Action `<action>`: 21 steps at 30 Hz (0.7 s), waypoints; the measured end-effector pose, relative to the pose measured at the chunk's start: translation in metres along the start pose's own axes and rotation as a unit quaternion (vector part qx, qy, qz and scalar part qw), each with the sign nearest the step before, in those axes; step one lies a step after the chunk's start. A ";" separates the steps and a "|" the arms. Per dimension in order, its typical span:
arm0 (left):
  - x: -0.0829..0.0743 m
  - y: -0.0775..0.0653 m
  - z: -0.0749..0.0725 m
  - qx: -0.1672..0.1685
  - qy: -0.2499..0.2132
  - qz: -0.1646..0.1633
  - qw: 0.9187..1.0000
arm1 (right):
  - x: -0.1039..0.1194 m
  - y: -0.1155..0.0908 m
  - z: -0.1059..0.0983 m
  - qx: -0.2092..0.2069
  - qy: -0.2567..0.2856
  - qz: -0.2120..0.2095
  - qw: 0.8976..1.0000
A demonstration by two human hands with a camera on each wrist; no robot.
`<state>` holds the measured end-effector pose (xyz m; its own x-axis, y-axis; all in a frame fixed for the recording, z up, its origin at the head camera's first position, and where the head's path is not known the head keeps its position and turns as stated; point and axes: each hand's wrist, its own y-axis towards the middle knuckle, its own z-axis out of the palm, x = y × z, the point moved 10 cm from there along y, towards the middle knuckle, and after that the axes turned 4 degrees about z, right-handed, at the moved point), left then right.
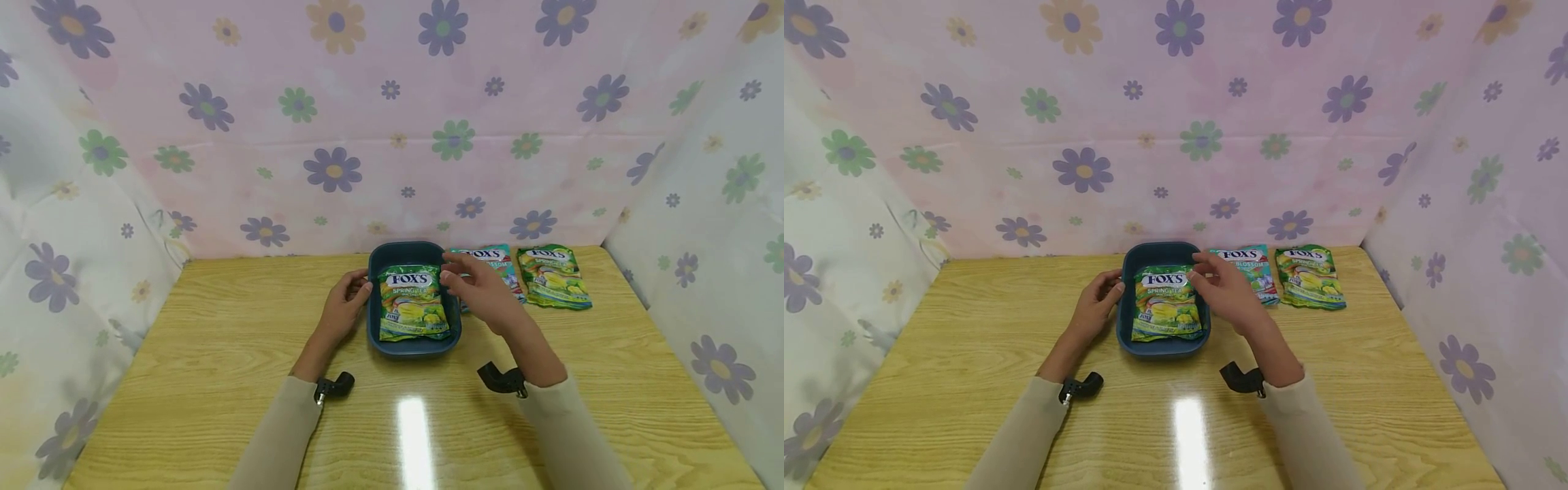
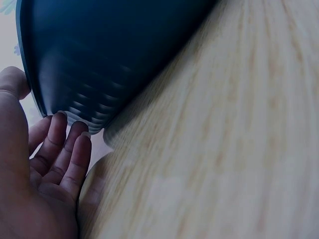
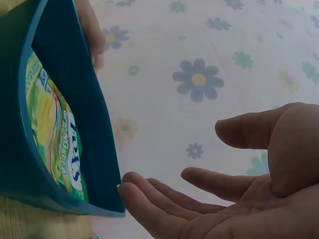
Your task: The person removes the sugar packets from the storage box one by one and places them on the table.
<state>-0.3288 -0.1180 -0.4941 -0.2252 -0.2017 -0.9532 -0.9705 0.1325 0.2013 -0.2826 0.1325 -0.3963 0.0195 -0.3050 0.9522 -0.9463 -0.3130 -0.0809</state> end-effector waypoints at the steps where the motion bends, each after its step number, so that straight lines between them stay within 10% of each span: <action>1: -0.005 -0.001 0.000 0.000 0.001 0.000 1.000 | 0.000 0.000 0.003 0.004 0.000 0.003 1.000; 6: -0.031 -0.009 0.001 0.003 0.002 0.007 1.000 | -0.003 0.001 0.015 0.014 -0.017 0.029 0.999; 13: 0.004 0.001 0.000 -0.004 -0.001 0.007 1.000 | -0.011 0.004 0.034 0.038 -0.025 0.061 0.997; 21: 0.006 0.001 -0.002 -0.009 -0.010 0.018 1.000 | -0.019 0.006 0.048 0.048 -0.047 0.080 0.995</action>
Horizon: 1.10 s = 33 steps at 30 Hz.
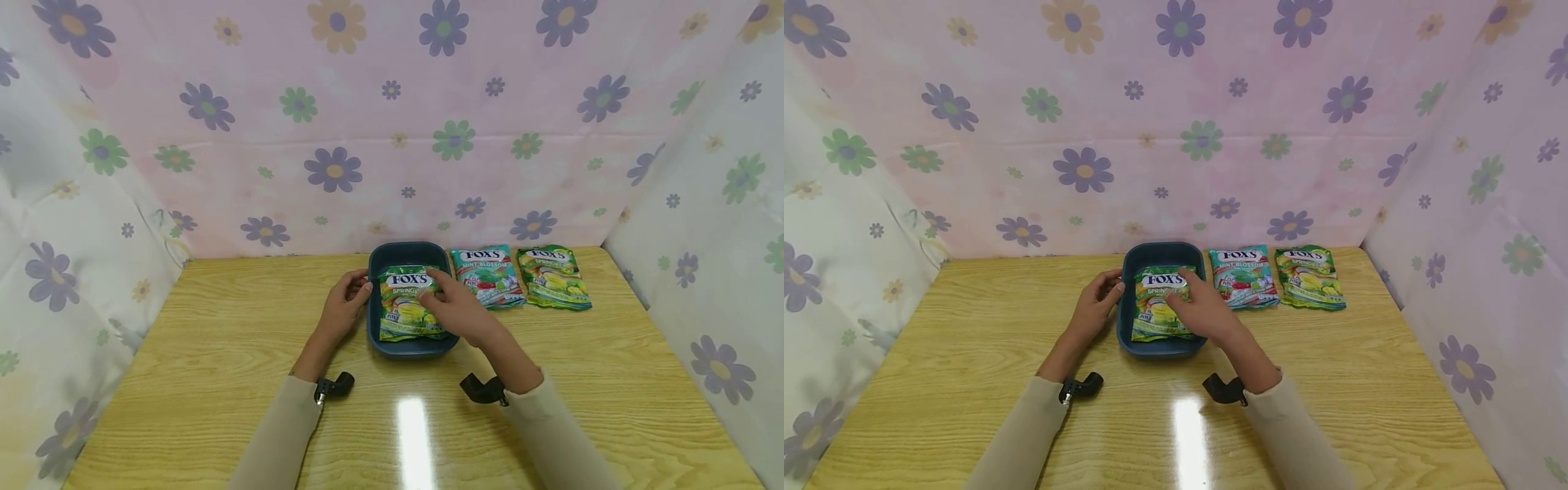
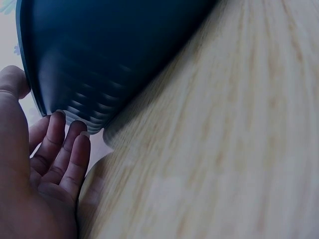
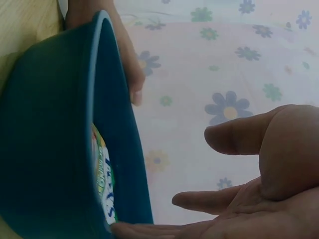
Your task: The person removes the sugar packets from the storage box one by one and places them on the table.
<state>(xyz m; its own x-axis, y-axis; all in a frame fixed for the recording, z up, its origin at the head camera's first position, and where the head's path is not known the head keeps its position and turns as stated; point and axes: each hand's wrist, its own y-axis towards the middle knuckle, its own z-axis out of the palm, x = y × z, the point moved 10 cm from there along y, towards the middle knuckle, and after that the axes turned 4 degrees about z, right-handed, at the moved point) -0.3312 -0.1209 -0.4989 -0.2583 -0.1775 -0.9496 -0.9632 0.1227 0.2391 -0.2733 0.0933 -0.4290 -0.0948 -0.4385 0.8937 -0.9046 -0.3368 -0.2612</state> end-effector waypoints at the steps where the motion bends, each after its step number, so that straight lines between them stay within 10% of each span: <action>1: 0.000 0.000 0.000 0.000 0.000 0.000 1.000 | -0.001 0.001 0.001 -0.001 -0.005 0.005 1.000; 33: 0.002 0.001 0.002 0.007 -0.006 -0.001 1.000 | -0.024 0.022 0.021 -0.030 -0.082 0.061 0.994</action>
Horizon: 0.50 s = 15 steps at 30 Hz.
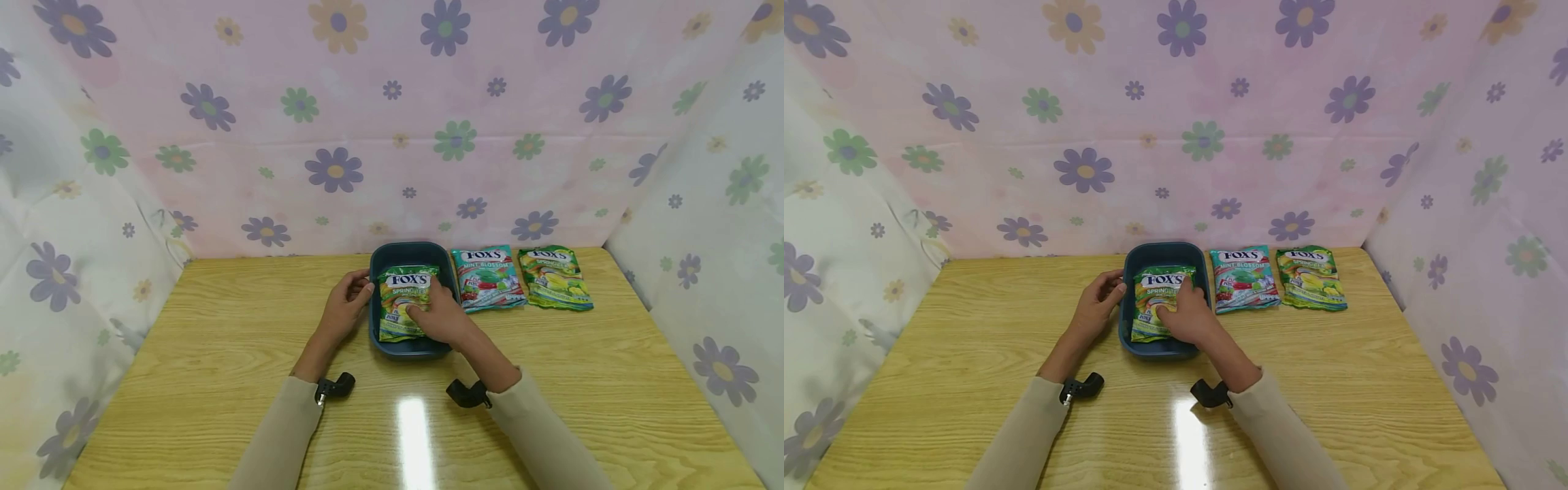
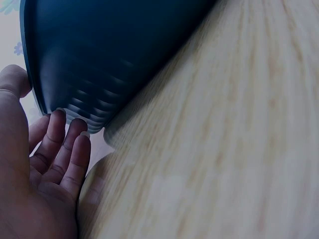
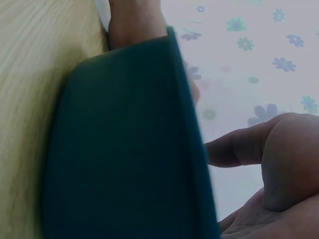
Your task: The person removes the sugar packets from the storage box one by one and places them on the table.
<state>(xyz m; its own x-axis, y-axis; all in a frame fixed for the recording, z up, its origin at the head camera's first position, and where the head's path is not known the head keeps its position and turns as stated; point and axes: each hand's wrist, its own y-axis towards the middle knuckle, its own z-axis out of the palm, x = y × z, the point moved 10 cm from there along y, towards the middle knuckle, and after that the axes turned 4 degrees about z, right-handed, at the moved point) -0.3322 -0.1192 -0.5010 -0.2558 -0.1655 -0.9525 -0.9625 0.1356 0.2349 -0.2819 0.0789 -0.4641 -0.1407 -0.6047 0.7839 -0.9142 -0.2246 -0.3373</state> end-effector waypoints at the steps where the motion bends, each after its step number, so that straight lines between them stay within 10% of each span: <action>1: 0.000 0.000 0.000 0.000 0.001 0.001 1.000 | -0.001 0.001 0.001 -0.002 -0.009 0.002 1.000; 15: -0.007 -0.002 0.000 0.004 -0.006 0.001 1.000 | -0.004 0.004 0.000 -0.017 0.012 0.017 1.000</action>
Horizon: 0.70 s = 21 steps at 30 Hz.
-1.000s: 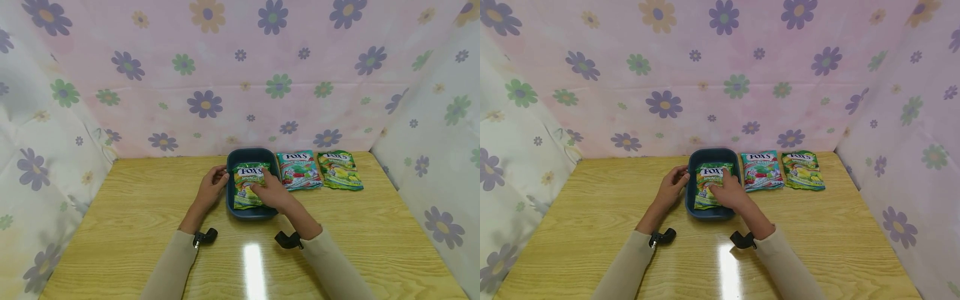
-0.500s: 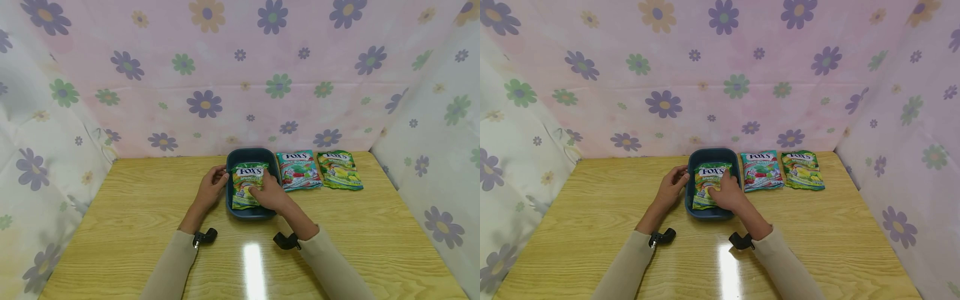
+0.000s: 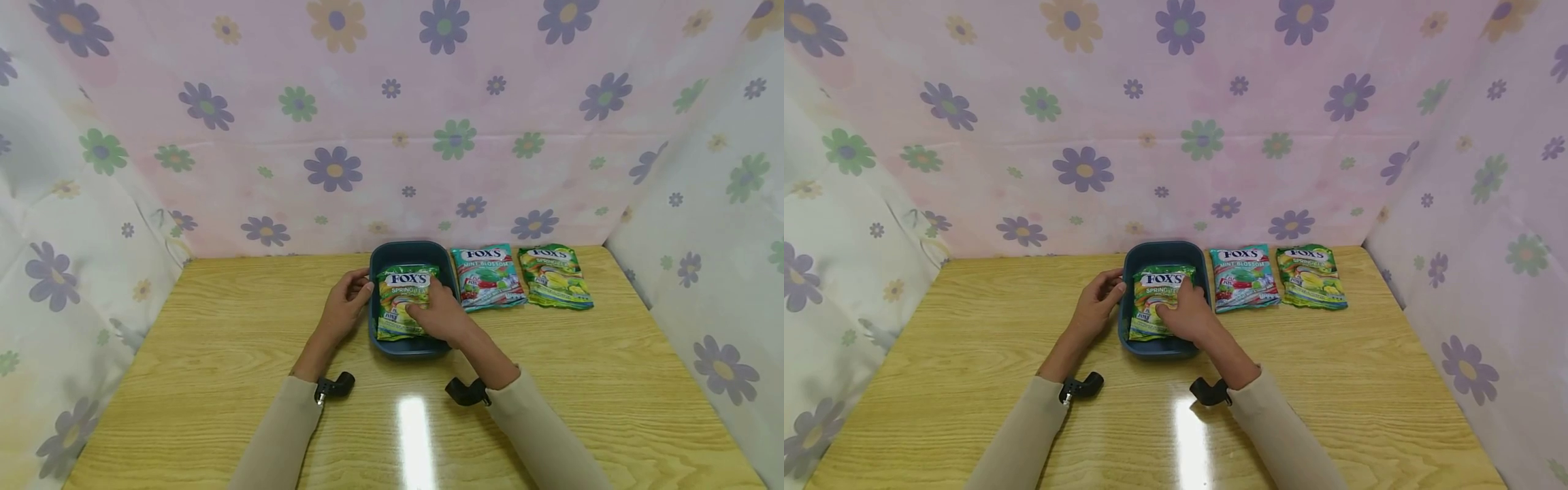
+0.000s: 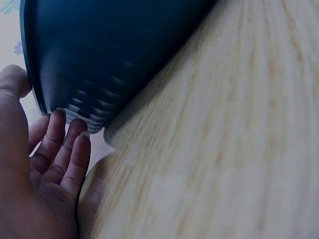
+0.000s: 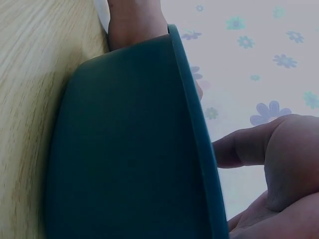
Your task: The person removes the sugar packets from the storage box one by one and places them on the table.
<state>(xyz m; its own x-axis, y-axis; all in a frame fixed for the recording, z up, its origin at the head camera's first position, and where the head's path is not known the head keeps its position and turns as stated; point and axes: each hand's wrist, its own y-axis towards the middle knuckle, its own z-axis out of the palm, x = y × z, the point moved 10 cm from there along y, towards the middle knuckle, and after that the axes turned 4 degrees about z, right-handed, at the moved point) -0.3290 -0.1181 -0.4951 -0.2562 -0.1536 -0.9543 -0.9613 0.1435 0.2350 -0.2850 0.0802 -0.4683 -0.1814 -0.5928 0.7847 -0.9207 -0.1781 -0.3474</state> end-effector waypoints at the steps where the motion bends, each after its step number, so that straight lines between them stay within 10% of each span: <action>1: -0.002 0.000 0.000 0.000 0.000 -0.003 1.000 | 0.000 0.000 0.000 -0.001 0.001 0.001 1.000; 21: 0.004 0.001 0.000 -0.008 -0.006 0.001 1.000 | -0.004 0.003 -0.006 -0.002 0.082 0.021 0.996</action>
<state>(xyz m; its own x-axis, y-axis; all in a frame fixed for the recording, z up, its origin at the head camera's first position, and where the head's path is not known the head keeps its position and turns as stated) -0.3315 -0.1188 -0.4987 -0.2569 -0.1419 -0.9560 -0.9624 0.1276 0.2397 -0.2890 0.0866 -0.4696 -0.2733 -0.4632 0.8431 -0.9123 -0.1531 -0.3799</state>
